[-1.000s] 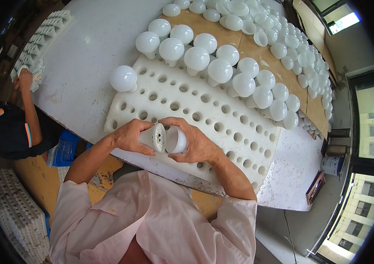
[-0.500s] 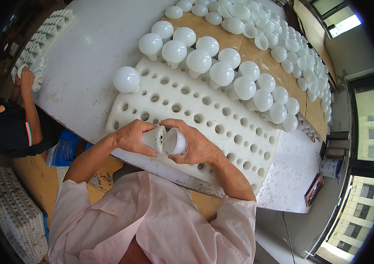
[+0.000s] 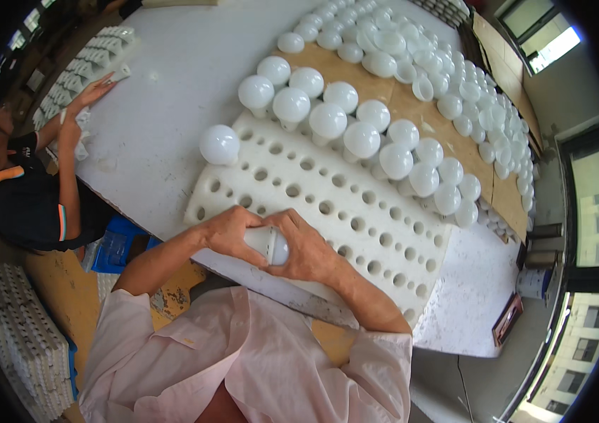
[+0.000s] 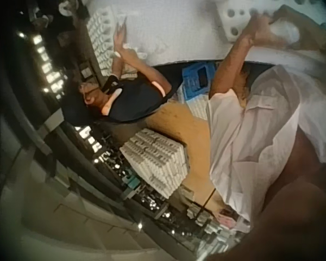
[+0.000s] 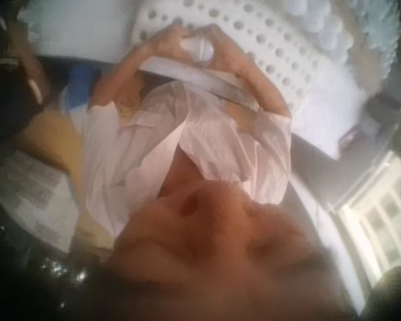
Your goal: The person assembles light bulbs by taking bulb bases and covers, pressing the covers onto the bases by hand, and placing the assembled light bulbs into the slots of a foam tray.
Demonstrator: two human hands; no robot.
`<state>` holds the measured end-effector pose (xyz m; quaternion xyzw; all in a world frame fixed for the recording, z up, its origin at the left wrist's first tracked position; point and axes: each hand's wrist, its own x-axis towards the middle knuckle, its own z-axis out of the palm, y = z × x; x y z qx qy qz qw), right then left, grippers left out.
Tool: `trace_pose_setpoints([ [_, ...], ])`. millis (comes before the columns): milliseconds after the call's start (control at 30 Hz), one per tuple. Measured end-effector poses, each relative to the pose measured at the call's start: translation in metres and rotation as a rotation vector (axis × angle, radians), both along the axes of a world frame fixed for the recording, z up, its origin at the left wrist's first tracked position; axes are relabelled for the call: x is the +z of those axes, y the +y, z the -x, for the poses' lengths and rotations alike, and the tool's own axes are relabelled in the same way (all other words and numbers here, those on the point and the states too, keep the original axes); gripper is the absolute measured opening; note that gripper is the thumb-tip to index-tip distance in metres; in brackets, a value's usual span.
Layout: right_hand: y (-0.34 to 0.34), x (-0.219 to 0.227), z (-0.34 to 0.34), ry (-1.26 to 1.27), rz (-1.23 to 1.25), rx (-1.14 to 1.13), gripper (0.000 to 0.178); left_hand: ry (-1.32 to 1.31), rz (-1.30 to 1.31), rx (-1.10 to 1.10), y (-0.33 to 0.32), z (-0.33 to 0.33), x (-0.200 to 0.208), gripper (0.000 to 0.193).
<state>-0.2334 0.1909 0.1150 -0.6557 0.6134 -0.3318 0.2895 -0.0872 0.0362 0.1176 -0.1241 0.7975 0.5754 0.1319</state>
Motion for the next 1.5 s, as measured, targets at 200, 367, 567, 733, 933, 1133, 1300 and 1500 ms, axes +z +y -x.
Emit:
trace_pose_setpoints([
  [200,0.021,-0.038,-0.013,0.119,0.208,0.028,0.064,0.085,0.094,-0.074,0.018,-0.004,-0.06,0.068],
  [367,0.024,-0.026,-0.02,0.151,0.262,0.05,0.059,0.149,0.07,-0.009,0.028,-0.009,-0.056,0.067],
  [567,0.0,-0.019,-0.014,0.299,0.321,0.057,0.06,0.043,-0.144,-0.091,0.002,0.006,-0.054,0.064],
  [733,0.009,-0.013,-0.016,0.309,0.318,0.132,0.06,0.106,-0.2,-0.052,0.012,-0.003,-0.037,0.05],
  [933,0.011,-0.025,-0.027,0.307,0.329,0.056,0.055,0.155,-0.169,-0.039,0.012,-0.013,-0.028,0.038],
  [1133,0.029,-0.014,-0.041,0.335,0.399,0.058,0.054,0.227,-0.069,-0.012,0.036,-0.019,-0.039,0.039],
  [1300,0.024,-0.006,-0.044,0.352,0.461,0.077,0.064,0.171,-0.197,-0.051,0.038,-0.018,-0.034,0.041],
  [1500,-0.02,-0.007,-0.019,0.083,0.397,0.147,0.078,0.053,-0.302,0.012,0.004,-0.012,-0.03,0.041],
])
